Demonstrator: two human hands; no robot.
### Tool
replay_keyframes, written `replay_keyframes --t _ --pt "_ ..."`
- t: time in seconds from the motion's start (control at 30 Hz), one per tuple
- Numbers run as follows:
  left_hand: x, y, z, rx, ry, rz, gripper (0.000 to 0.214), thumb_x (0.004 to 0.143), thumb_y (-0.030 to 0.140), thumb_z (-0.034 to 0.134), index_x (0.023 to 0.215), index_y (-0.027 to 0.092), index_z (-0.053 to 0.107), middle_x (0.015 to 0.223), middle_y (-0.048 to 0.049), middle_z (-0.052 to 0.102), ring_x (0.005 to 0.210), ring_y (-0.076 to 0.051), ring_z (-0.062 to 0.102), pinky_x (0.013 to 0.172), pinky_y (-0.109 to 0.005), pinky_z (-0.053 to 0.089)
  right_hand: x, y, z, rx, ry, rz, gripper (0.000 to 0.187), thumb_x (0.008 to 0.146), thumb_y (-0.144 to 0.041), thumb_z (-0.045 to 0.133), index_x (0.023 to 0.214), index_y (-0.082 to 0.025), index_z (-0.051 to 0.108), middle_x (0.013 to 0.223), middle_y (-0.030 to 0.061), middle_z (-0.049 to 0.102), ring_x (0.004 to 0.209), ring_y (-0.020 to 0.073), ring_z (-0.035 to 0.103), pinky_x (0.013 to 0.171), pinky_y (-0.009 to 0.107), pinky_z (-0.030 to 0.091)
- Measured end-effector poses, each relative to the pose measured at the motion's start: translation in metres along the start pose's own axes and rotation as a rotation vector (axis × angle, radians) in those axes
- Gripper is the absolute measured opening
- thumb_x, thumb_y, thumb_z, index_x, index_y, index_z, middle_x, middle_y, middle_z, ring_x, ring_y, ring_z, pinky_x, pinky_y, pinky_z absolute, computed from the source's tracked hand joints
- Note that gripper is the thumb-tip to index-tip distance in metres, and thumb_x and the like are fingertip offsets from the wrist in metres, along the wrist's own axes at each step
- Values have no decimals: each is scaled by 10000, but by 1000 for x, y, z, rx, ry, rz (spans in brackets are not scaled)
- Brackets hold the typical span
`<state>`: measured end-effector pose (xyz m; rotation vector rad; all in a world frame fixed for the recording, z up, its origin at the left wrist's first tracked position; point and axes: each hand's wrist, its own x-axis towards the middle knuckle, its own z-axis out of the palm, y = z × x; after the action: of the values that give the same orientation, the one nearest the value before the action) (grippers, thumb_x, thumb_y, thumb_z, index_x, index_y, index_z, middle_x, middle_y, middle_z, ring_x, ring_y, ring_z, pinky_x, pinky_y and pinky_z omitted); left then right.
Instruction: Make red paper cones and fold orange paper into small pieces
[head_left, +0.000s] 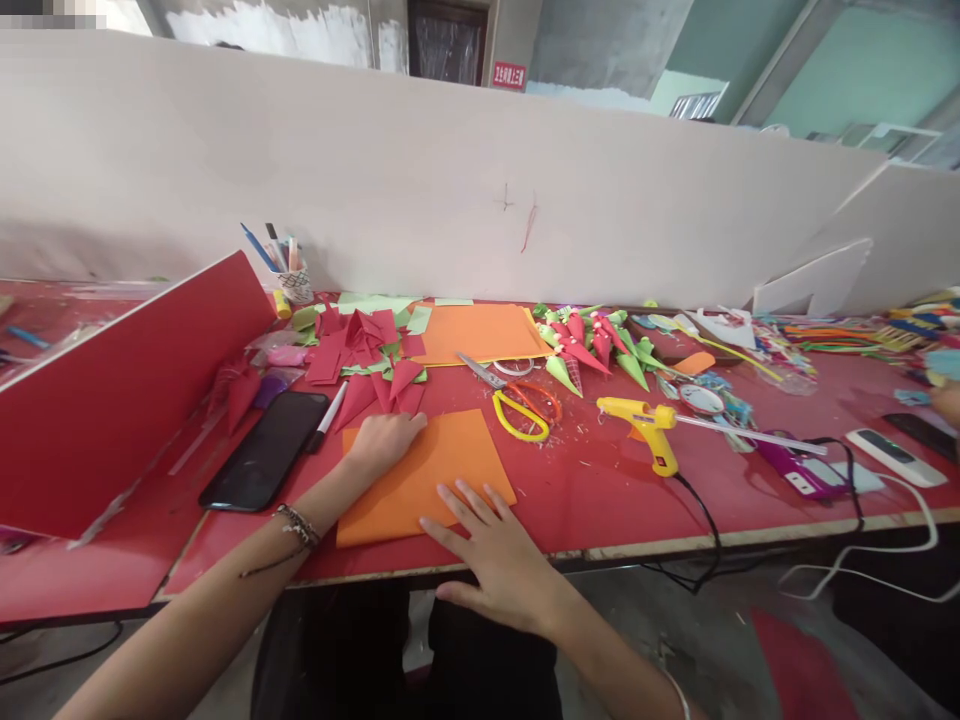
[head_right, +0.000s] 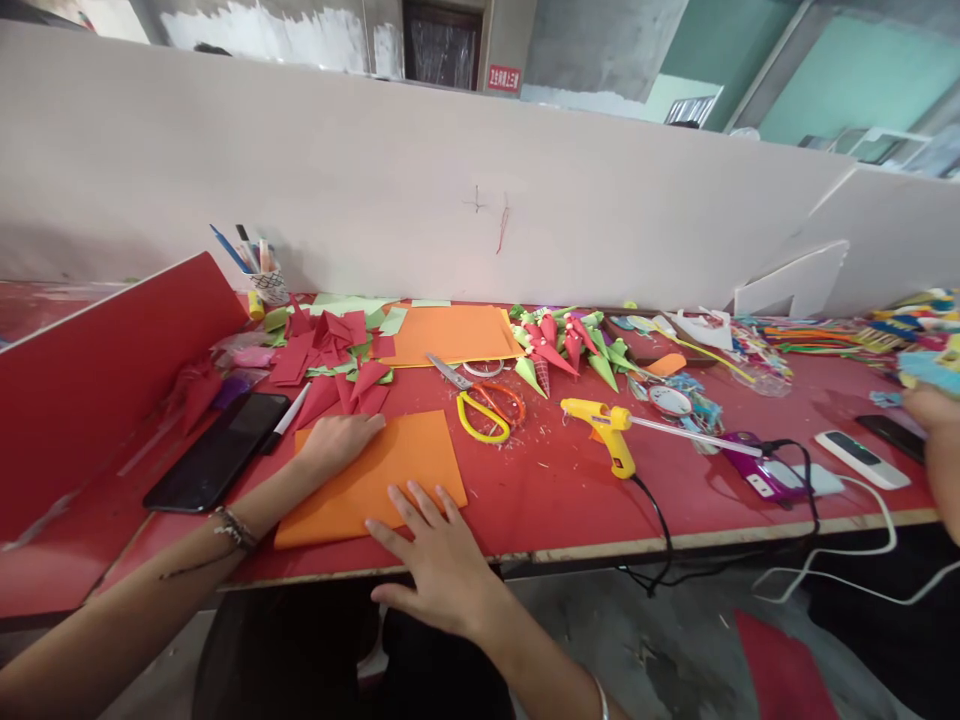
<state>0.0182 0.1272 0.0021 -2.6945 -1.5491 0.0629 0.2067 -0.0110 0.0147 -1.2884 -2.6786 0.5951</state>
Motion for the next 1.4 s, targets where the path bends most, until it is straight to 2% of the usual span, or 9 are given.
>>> replay_keyframes --t 0.1,0.2,0.3,0.4,0.7,0.87,1.07,1.23,1.4 --pt "-1 0 -4 -2 21 3 250 865 194 336 935 186 576 827 -98 629 771 -217 605 638 -304 443 -1 -4 0 6 7 26 560 814 -608 327 1328 -393 269 1470 33 80 1334 269 67 1045 512 111" --pt "-11 7 -8 -2 93 35 289 879 242 337 1060 194 557 1062 -139 574 1029 -263 504 824 -378 404 0 -6 1 6 15 36 548 806 -613 342 1312 -409 294 1469 45 88 1333 277 64 1034 530 111" --pt "-34 15 -5 -70 189 193 411 845 349 430 1232 214 446 1257 -127 446 1147 -281 392 938 -418 327 1 -5 4 4 11 32 556 801 -619 343 1311 -403 299 1465 66 102 1330 284 80 1029 537 114" --pt "-63 16 2 -168 115 357 473 844 400 426 1292 257 371 1275 -84 432 1169 -255 363 966 -418 303 1 -4 5 -8 11 24 562 799 -611 366 1315 -405 288 1462 74 120 1329 288 83 1024 544 118" --pt "-117 -22 5 -191 -16 306 501 856 447 380 1336 380 252 1385 -27 335 1214 -252 336 989 -410 287 1 -6 1 -44 15 25 551 790 -561 447 1300 -385 337 1463 57 132 1317 304 133 1018 532 160" --pt "-122 -22 3 -205 -32 298 483 864 440 375 1329 392 254 1406 -16 308 1242 -252 311 999 -415 285 10 -20 4 -74 53 -10 583 771 -581 457 1301 -363 348 1434 92 212 1292 320 192 1008 552 153" --pt "-121 -22 -1 -206 -103 288 477 875 436 355 1336 372 249 1432 -25 258 1286 -244 247 1022 -426 261 18 -32 12 -47 83 -88 543 816 -577 368 1302 -335 357 1399 82 294 1269 258 248 1033 487 160" --pt "-119 -30 -2 -222 -169 355 490 887 389 356 1350 369 196 1460 -30 169 1311 -244 201 1032 -425 241 8 -17 9 24 138 3 460 827 -583 339 1217 -375 466 1358 22 372 1254 243 273 1033 503 119" --pt "-117 -37 -10 -276 -269 389 499 899 364 337 1357 375 142 1473 -10 92 1323 -254 162 1039 -424 221 -9 9 1 30 195 122 377 841 -551 351 1129 -404 546 1327 9 404 1232 241 309 1019 507 153"
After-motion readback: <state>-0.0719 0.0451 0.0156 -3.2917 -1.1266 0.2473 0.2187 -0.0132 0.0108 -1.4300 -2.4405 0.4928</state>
